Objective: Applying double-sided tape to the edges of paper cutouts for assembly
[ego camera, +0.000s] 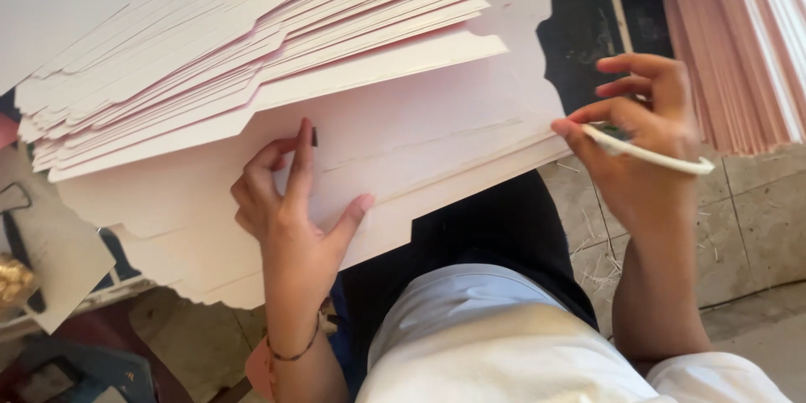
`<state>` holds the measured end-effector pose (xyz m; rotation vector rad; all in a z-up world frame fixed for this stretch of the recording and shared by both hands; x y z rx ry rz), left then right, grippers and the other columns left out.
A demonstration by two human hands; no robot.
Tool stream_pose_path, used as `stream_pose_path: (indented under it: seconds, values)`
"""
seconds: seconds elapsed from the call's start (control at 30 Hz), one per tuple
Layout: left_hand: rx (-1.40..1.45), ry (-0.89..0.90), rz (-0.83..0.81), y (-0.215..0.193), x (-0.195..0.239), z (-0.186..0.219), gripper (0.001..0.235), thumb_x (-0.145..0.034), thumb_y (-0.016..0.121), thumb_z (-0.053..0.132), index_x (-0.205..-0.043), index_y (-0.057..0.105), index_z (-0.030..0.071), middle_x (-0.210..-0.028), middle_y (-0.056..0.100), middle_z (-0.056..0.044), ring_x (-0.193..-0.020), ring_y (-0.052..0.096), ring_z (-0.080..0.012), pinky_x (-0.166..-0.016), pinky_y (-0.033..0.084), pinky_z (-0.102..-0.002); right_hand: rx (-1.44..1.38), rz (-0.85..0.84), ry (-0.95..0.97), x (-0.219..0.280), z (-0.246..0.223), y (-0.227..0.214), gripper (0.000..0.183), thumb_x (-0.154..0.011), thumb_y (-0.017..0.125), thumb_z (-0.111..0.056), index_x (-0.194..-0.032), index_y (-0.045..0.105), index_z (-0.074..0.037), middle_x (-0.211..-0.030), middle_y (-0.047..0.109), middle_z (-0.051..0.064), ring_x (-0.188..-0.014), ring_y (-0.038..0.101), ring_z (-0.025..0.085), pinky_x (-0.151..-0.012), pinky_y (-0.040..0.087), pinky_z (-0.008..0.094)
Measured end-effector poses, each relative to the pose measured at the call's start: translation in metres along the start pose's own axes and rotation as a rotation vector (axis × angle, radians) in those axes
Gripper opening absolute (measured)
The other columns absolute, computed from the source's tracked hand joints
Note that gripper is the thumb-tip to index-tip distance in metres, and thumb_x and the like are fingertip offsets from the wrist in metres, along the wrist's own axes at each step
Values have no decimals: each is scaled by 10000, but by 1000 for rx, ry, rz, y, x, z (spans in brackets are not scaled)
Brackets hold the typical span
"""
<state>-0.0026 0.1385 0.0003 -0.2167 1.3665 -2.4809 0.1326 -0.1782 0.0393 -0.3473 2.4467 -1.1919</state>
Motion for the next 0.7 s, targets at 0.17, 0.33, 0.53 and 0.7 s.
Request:
stream_pose_path:
  seconds: [0.17,0.33,0.53,0.7]
  values:
    - [-2,50,33,8,-2,24,959,-877,933,391,-1696,447,273,-1500,437,-115,-1345,427,-377,-1093,410,-639,30,33,57,2,12,-6,221,-972,998,-70,-935,786,-17,-1452,566,182,-1161,648,302,-1006,587,427]
    - [-27,88,76,37,-14,62,1033,-808,996,475,-1676,458,321,-1506,475,-115,-1326,465,-345,-1042,429,-578,22,22,90,2,18,1,213,-940,1002,-87,-919,792,-59,-1451,559,139,-1153,640,278,-984,581,408]
    - [-182,282,77,27,-12,104,915,-1010,750,698,-1713,391,235,-1486,467,-168,-1330,508,-358,-1069,488,-547,-102,142,-100,-5,-14,-22,198,-1056,931,-7,-1000,754,62,-1406,528,240,-1126,663,339,-1035,597,428]
    - [-470,150,233,2,-14,51,1063,-758,756,-196,-1674,509,285,-1207,689,-50,-1024,626,-199,-707,627,-258,-160,269,-206,-10,-36,-39,236,-1116,875,-89,-1019,729,69,-1413,439,234,-1163,601,376,-1059,595,468]
Point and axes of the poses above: each hand's wrist, its own x-axis away from the middle knuckle, its own y-axis out of the palm, z = x × y, the point moved 7 cm from there along -x, towards the middle knuckle
